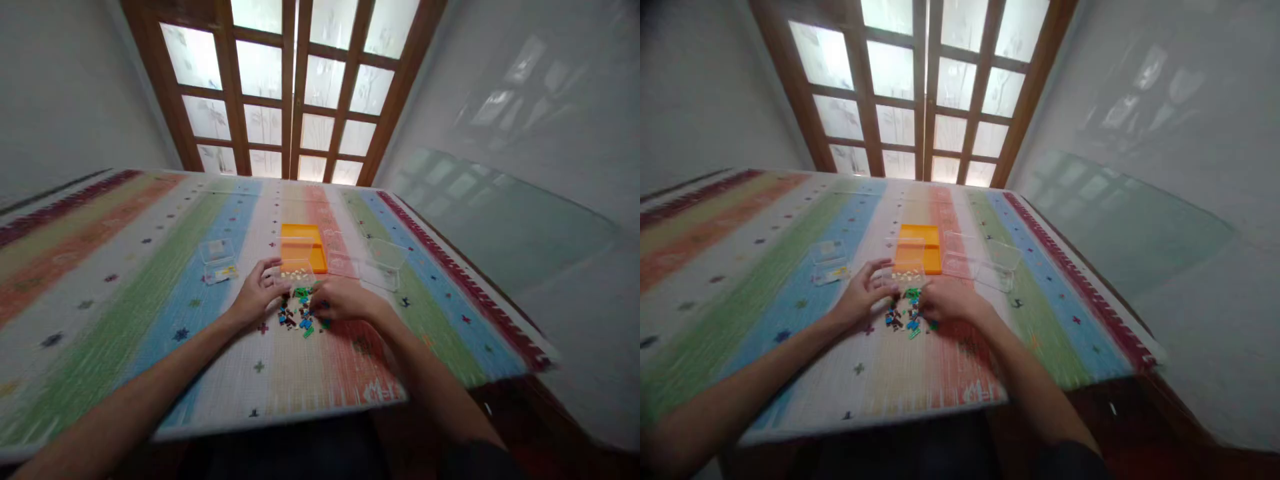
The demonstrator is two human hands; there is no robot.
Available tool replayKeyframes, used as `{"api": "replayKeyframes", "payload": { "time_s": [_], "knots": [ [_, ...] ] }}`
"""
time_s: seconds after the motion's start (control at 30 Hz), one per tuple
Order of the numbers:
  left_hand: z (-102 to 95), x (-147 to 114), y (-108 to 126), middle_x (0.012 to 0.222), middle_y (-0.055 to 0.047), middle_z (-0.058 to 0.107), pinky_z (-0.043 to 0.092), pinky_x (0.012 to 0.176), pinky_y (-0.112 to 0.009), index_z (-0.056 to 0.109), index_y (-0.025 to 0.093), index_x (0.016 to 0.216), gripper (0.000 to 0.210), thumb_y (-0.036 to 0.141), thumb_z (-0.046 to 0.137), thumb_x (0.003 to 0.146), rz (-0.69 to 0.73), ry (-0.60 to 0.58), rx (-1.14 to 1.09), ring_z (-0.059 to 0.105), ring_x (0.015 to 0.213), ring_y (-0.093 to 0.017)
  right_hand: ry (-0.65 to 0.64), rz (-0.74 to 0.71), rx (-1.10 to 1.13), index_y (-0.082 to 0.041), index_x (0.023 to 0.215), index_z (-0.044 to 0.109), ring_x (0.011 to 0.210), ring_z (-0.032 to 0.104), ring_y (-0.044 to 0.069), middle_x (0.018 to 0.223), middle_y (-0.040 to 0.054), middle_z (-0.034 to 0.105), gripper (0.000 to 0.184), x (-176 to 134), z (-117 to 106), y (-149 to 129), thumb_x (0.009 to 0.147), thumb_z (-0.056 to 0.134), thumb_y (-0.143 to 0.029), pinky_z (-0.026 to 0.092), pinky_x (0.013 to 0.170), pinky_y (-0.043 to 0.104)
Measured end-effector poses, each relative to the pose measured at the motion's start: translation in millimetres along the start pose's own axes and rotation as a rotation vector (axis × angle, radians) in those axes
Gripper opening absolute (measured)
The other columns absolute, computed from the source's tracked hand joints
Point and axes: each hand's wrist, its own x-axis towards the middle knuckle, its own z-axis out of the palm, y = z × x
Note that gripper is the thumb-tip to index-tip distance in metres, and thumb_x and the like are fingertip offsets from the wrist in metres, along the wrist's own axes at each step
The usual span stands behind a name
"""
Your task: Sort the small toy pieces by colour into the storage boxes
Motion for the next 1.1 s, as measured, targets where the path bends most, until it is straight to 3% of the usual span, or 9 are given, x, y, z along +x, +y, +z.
{"api": "replayKeyframes", "payload": {
  "time_s": [0.43,0.7,0.83,1.1],
  "knots": [
    [-1.4,1,-3,0.141,-0.014,0.056,0.059,0.091,-0.037,0.051,0.020,0.130,0.069,0.031,0.086,0.072,-0.001,-0.010,-0.023,0.071,0.092,-0.016,0.057,0.029,0.056,-0.019,0.088,0.083,0.079,0.065,0.016,0.087,0.0067,0.076,0.025,2,7,4,0.082,0.066,-0.002,0.042,0.070,0.025],
    [-1.6,1,-2,0.139,-0.013,0.057,0.060,0.092,-0.038,0.052,0.020,0.129,0.067,0.034,0.085,0.073,0.014,-0.018,-0.001,0.072,0.092,-0.017,0.069,0.045,-0.015,-0.016,0.078,0.077,0.068,0.055,0.014,0.081,0.0056,0.072,0.016,3,8,-1,0.080,0.066,-0.004,0.030,0.059,0.026],
    [-1.8,1,-2,0.140,-0.013,0.056,0.060,0.091,-0.037,0.051,0.020,0.130,0.067,0.033,0.084,0.073,0.022,-0.019,0.012,0.072,0.093,-0.018,0.084,0.029,0.015,-0.015,0.078,0.073,0.071,0.055,0.014,0.085,0.0052,0.070,0.015,1,9,1,0.080,0.065,-0.003,0.031,0.061,0.025],
    [-2.2,1,-2,0.147,-0.015,0.052,0.060,0.089,-0.035,0.051,0.020,0.131,0.067,0.032,0.084,0.074,0.025,-0.031,0.018,0.072,0.090,-0.015,0.385,0.041,0.192,-0.017,0.091,0.066,0.077,0.057,0.014,0.087,0.0038,0.067,0.012,-9,2,18,0.089,0.060,-0.006,0.040,0.071,0.025]
  ]
}}
